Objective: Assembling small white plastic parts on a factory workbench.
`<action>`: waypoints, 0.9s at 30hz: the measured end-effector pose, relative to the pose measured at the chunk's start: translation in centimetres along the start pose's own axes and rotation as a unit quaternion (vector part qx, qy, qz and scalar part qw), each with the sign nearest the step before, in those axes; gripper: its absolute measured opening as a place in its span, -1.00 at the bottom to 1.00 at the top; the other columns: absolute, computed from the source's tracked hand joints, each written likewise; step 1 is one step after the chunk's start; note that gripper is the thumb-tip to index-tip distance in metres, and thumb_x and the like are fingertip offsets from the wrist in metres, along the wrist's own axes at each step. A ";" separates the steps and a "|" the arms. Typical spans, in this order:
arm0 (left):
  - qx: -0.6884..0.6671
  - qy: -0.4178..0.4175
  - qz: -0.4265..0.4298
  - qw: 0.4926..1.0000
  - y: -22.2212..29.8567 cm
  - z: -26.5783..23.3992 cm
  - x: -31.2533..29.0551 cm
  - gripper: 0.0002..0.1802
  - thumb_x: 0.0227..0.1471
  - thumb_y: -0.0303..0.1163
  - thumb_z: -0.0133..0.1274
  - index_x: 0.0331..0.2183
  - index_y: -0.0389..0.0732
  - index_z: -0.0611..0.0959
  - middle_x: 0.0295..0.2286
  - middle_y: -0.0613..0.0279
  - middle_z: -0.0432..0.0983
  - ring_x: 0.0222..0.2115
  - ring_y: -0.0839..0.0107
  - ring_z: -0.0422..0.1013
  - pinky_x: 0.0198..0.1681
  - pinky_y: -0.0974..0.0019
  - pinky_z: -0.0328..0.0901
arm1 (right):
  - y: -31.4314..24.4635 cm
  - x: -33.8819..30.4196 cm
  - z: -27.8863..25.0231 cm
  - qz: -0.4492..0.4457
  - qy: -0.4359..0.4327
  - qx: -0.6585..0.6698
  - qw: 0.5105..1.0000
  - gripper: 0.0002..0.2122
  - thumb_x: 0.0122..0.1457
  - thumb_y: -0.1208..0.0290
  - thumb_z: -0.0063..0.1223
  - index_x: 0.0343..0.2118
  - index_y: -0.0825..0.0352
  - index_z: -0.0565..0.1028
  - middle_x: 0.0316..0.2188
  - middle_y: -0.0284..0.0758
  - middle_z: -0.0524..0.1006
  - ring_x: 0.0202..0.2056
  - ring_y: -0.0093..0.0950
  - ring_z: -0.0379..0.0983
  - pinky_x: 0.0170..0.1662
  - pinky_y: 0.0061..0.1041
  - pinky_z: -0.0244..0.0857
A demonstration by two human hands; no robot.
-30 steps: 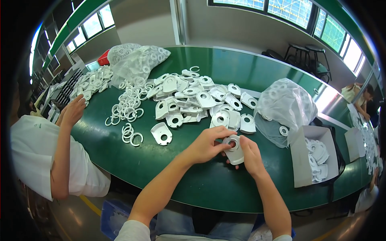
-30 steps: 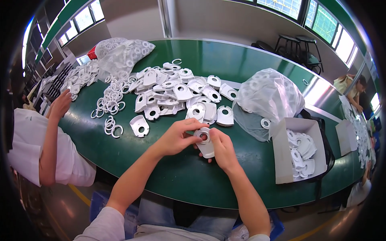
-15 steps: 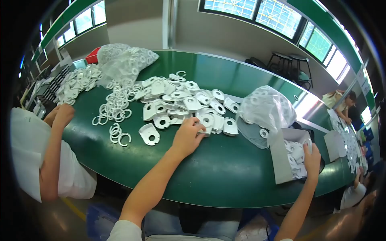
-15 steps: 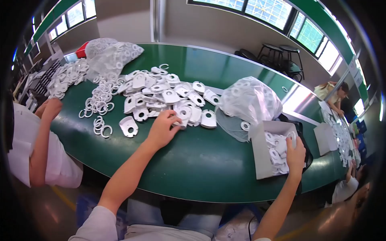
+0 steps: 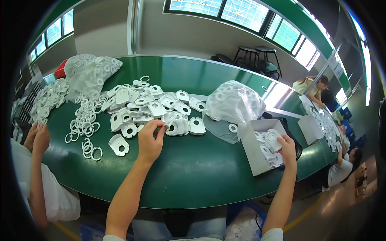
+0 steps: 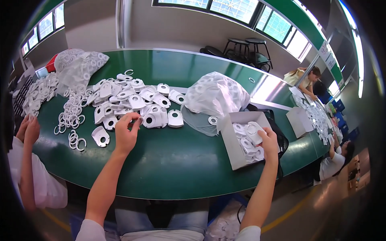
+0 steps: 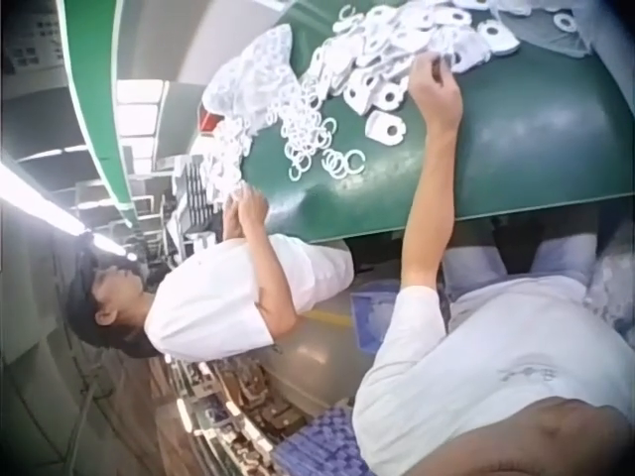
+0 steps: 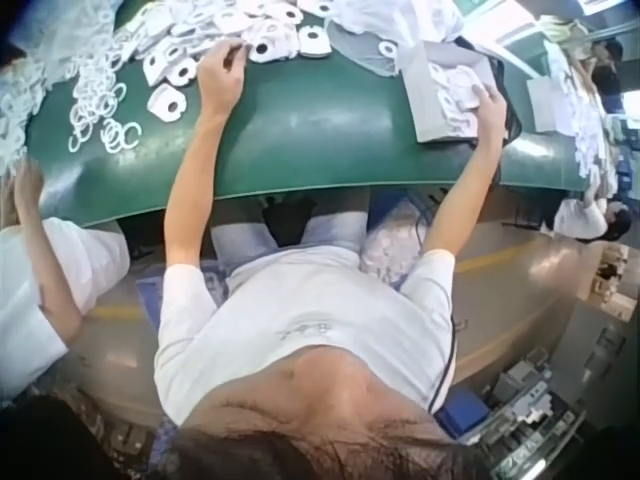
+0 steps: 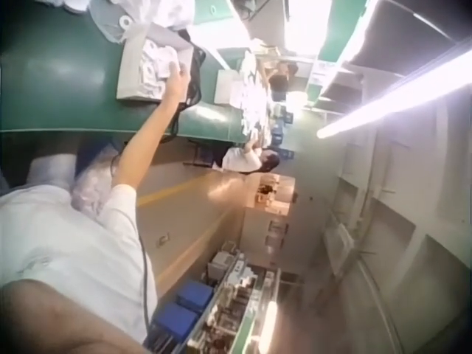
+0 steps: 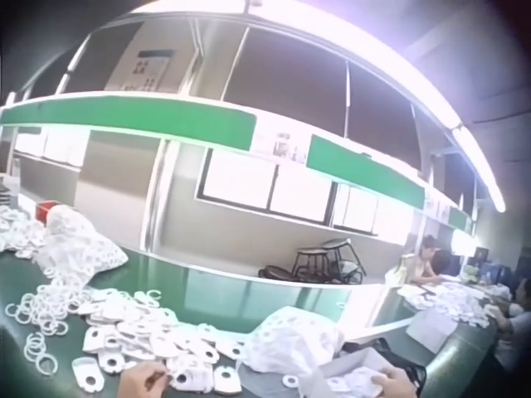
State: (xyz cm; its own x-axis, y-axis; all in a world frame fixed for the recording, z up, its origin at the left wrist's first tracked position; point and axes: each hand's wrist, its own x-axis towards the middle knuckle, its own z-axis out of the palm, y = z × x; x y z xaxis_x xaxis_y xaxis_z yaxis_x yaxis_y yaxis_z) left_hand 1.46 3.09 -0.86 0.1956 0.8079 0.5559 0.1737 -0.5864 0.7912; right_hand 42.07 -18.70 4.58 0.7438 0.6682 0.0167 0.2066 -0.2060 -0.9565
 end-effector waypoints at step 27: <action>-0.384 -0.149 -0.283 0.866 0.1 2.1 -2.2 -0.87 0.09 -0.45 -0.01 -0.38 -0.32 0.56 -0.49 0.26 0.48 -0.53 0.55 0.38 -0.50 0.47 0.35 | 1.9 -1.7 19.1 -0.316 0.041 -0.375 0.870 -0.84 -0.03 0.57 0.09 -0.33 0.40 0.52 -0.37 -0.13 0.52 -0.30 -0.16 0.42 -0.21 -0.31 0.30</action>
State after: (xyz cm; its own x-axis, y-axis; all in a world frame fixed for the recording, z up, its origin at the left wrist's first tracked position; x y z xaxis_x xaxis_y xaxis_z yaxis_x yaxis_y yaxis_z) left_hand 3.12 1.17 -2.52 0.5496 0.8351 0.0230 -0.3471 0.2032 0.9155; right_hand 29.05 -6.56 -2.87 0.3673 0.7700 0.5217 0.9252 -0.2451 -0.2896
